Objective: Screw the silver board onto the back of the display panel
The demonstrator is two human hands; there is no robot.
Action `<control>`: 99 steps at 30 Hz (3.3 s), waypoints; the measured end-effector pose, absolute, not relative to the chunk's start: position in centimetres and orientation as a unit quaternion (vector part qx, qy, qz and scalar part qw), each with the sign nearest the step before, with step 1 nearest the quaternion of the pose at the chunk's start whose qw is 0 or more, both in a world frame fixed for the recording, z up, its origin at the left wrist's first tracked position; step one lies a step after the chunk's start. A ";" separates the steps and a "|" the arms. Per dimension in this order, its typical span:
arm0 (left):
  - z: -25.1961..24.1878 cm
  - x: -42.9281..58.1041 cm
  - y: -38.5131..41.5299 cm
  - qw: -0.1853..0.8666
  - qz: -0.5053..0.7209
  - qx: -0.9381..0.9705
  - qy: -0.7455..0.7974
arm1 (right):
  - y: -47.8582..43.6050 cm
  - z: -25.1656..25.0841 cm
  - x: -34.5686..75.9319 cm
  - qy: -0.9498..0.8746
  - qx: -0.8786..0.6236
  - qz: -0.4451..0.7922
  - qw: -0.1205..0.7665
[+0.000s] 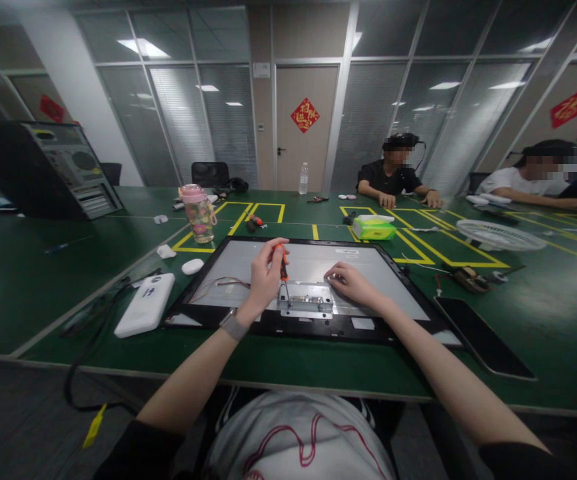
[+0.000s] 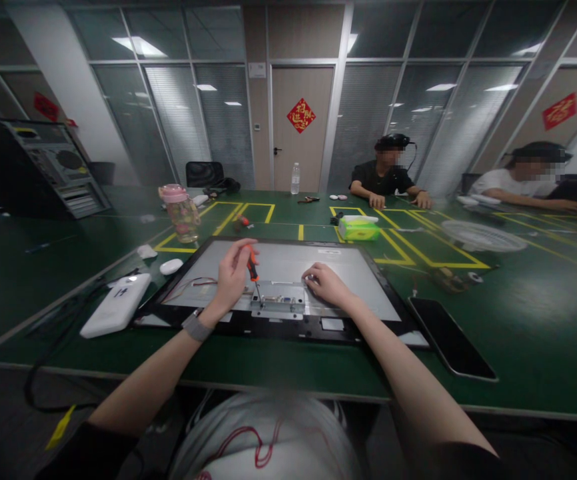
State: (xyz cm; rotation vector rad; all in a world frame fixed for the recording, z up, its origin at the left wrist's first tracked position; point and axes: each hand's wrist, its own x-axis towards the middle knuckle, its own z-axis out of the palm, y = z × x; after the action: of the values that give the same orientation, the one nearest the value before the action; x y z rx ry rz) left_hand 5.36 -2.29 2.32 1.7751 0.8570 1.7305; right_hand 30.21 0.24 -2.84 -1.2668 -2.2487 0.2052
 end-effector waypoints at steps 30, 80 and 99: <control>2.3 5.3 -2.2 0.270 0.631 0.660 0.307 | 0.5 -3.2 30.4 -0.843 -0.463 0.059 0.268; 2.2 5.3 -2.1 0.278 0.626 0.663 0.300 | 0.3 -2.9 30.3 -0.844 -0.466 0.055 0.261; 2.2 5.3 -2.5 0.237 0.611 0.691 0.305 | 0.5 -3.2 30.4 -0.844 -0.463 0.049 0.267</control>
State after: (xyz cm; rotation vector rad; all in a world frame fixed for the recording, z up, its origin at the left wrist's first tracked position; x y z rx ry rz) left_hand 5.28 -2.47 2.25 1.8934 0.8363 1.6741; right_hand 30.38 0.46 -3.20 -1.2500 -2.2776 0.1332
